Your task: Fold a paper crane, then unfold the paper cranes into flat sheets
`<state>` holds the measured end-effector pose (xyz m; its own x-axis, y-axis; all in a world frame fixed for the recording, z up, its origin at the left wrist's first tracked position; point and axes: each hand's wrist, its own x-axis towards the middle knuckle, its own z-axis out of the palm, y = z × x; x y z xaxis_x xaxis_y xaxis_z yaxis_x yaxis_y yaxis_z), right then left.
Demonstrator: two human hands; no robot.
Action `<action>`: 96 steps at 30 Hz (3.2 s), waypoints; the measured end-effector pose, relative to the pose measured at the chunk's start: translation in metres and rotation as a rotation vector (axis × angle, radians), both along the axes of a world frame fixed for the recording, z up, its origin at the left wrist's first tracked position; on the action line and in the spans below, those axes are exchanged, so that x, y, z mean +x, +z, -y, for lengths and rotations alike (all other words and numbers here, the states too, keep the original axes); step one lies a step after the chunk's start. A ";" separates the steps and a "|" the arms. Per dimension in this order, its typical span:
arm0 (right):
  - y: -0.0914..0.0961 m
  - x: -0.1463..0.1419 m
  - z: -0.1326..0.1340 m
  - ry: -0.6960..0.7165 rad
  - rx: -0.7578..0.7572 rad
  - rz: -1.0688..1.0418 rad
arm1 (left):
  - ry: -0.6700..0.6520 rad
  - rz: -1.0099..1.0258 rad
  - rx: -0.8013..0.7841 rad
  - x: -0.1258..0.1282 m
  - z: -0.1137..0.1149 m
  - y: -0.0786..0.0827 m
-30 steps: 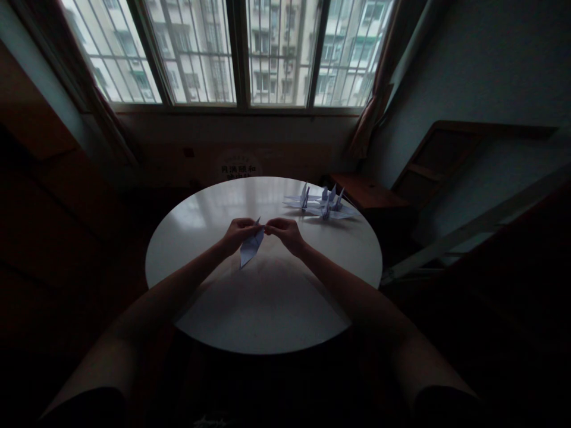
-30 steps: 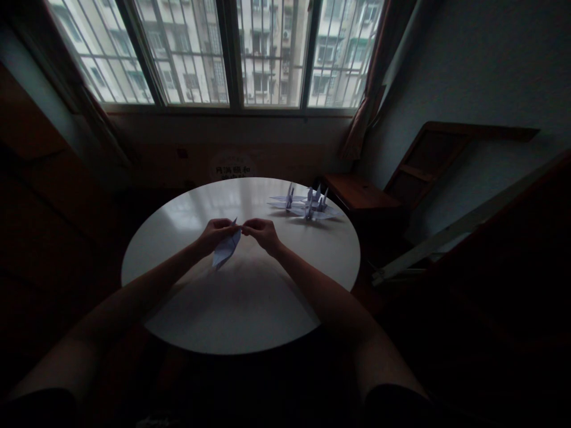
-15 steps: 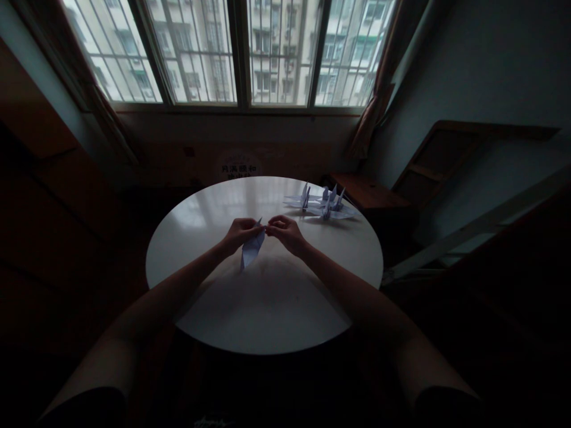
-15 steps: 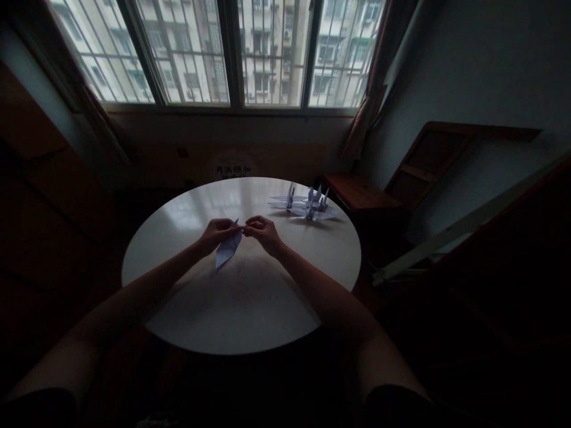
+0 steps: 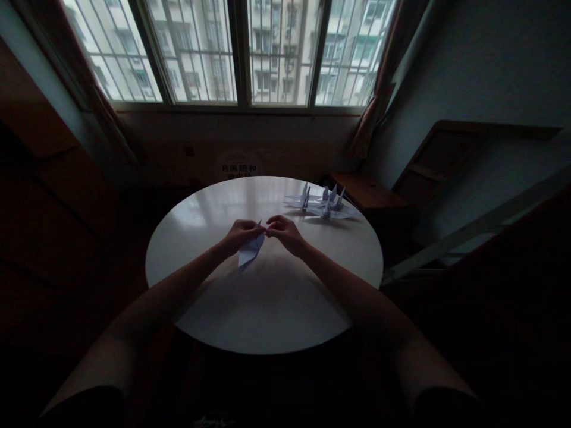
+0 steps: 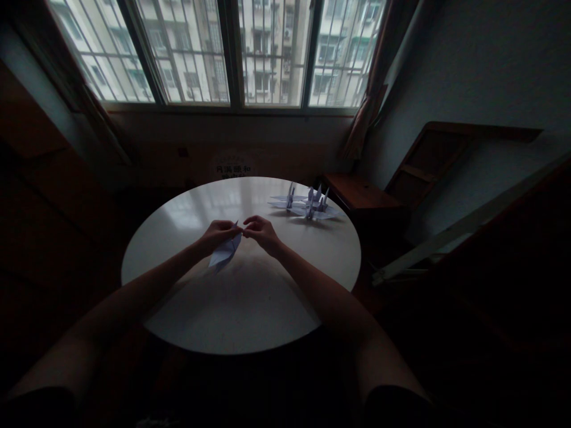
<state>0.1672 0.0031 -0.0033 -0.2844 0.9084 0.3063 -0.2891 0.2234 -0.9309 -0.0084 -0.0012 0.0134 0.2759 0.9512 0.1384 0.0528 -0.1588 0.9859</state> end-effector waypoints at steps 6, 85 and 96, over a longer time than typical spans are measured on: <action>0.003 0.000 0.001 -0.017 0.017 0.026 | -0.003 0.005 0.011 0.001 -0.001 -0.002; 0.005 0.006 -0.005 -0.373 0.174 0.197 | -0.253 0.008 -0.071 -0.005 -0.004 -0.007; 0.004 0.003 -0.003 -0.309 0.110 0.147 | -0.237 -0.037 -0.007 -0.004 -0.003 -0.007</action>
<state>0.1702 0.0064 0.0011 -0.0494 0.9222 0.3835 -0.0568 0.3808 -0.9229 -0.0127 0.0020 0.0065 0.4966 0.8600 0.1177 0.0513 -0.1645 0.9850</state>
